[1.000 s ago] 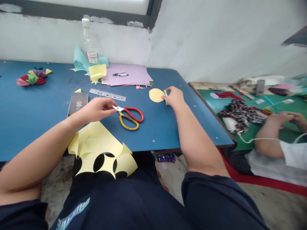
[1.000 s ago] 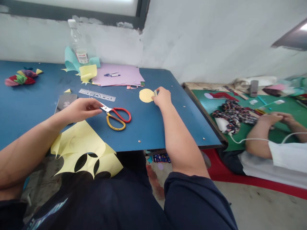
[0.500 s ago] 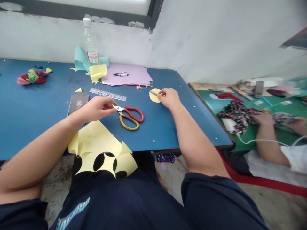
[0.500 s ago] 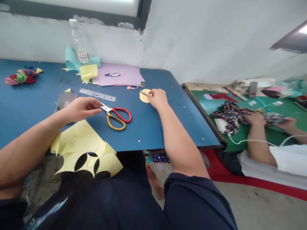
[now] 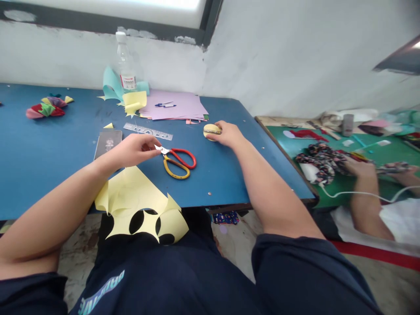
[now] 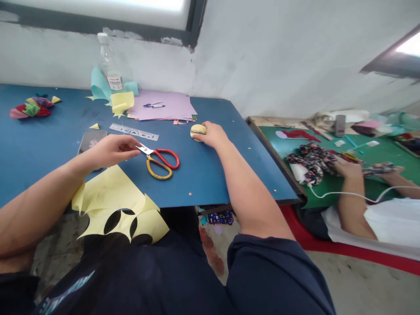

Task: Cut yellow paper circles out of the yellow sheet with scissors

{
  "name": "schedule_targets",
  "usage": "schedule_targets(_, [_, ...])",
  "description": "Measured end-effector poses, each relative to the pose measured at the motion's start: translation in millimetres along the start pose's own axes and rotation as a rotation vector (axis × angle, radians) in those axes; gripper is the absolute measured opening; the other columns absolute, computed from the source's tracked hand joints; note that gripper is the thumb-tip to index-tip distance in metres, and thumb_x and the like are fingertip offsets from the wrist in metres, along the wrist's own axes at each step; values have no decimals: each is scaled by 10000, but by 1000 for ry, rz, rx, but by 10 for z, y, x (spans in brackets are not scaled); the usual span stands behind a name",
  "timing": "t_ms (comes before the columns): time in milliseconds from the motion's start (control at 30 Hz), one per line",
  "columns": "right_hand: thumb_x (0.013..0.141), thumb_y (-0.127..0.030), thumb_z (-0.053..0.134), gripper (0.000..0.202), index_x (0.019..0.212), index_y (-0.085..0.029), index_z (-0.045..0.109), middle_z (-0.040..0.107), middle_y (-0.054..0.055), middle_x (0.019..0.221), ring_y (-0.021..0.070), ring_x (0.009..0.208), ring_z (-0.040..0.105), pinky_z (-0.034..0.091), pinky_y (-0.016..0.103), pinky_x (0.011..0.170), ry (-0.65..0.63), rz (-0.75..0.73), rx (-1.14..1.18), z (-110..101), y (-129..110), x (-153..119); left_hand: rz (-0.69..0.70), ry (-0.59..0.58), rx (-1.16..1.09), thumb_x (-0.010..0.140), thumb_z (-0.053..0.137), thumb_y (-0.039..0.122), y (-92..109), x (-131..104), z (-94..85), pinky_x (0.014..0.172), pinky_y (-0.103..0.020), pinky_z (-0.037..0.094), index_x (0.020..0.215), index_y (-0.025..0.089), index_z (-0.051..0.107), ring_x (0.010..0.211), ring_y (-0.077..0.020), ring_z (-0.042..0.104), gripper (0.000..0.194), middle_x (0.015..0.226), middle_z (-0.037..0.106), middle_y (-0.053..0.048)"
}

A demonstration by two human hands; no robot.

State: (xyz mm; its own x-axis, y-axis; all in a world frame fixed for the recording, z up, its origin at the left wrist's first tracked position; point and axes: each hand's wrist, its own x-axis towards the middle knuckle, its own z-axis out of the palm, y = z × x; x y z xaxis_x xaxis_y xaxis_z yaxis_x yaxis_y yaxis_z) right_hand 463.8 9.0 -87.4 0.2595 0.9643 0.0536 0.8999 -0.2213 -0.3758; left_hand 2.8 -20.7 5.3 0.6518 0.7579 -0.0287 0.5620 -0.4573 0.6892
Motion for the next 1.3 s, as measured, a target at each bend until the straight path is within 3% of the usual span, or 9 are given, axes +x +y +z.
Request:
schedule_targets(333, [1005, -537, 923, 880, 1769, -151, 718, 769, 261, 1756, 470, 1638, 750, 571, 627, 1449, -52, -77, -22, -39, -54, 28, 15, 65, 33, 1051, 817, 639, -31, 2, -97, 859, -411, 595, 1322, 215, 910, 918, -251, 759, 511, 1067, 897, -117])
schedule_targets(433, [940, -540, 997, 959, 1788, -191, 718, 708, 230, 1848, 464, 1719, 686, 529, 620, 1498, -98, -133, -25, -124, -50, 38, 18, 71, 59, 1056, 791, 616, -26, -4, -118, 866, -409, 592, 1318, 217, 900, 909, -247, 760, 491, 1065, 905, -109])
schedule_targets(533, [810, -443, 1101, 1012, 1752, -277, 769, 741, 159, 1832, 442, 1674, 726, 590, 577, 1452, -182, -168, -28, -274, -58, 103, 19, 60, 67, 1062, 776, 629, -24, -9, -125, 868, -414, 590, 1306, 222, 896, 915, -254, 768, 489, 1064, 906, -114])
schedule_targets(667, [825, -331, 1056, 944, 1732, -303, 794, 820, 134, 1728, 423, 1499, 830, 697, 561, 1300, -256, -158, -40, -439, -98, 220, 19, 51, 85, 1069, 751, 660, -49, 0, -139, 854, -411, 571, 1313, 210, 893, 893, -247, 746, 532, 1054, 894, -121])
schedule_targets(800, [775, -351, 1087, 919, 1661, -325, 845, 790, 100, 1781, 439, 1607, 770, 652, 576, 1379, -269, -174, -46, -464, -144, 249, -12, 7, 159, 1081, 738, 602, -64, 9, -214, 873, -399, 582, 1400, 204, 896, 912, -256, 768, 534, 1098, 905, -135])
schedule_targets(967, [810, -304, 1020, 811, 1605, -265, 862, 853, 152, 1657, 448, 1510, 818, 666, 626, 1344, -203, -169, -45, -459, -229, 150, -124, -132, 296, 1015, 849, 657, -48, -40, -333, 848, -369, 570, 1468, 260, 879, 1032, -317, 846, 603, 1266, 939, -132])
schedule_targets(1133, [986, -372, 919, 572, 1534, -211, 877, 834, 206, 1659, 473, 1588, 765, 582, 643, 1418, -101, -268, -16, -385, -655, -163, -130, -311, 356, 817, 1041, 541, 22, -162, -258, 984, -391, 601, 1455, 272, 882, 1264, -389, 824, 710, 1436, 886, -147])
schedule_targets(1233, [1071, -591, 890, 506, 1480, -293, 884, 929, 112, 1312, 360, 1175, 874, 697, 512, 1112, -186, -359, 35, -212, -1101, -541, -82, -390, 480, 707, 1131, 526, 89, -234, -148, 1077, -468, 646, 1539, 298, 869, 1344, -453, 780, 901, 1469, 813, -175])
schedule_targets(1300, [1043, -681, 927, 534, 1457, -347, 873, 928, 71, 1229, 335, 1090, 867, 680, 457, 973, -358, -441, 42, -77, -1389, -808, -58, -424, 556, 675, 1175, 543, 137, -268, -69, 1156, -531, 663, 1609, 312, 842, 1431, -502, 738, 1018, 1514, 770, -202])
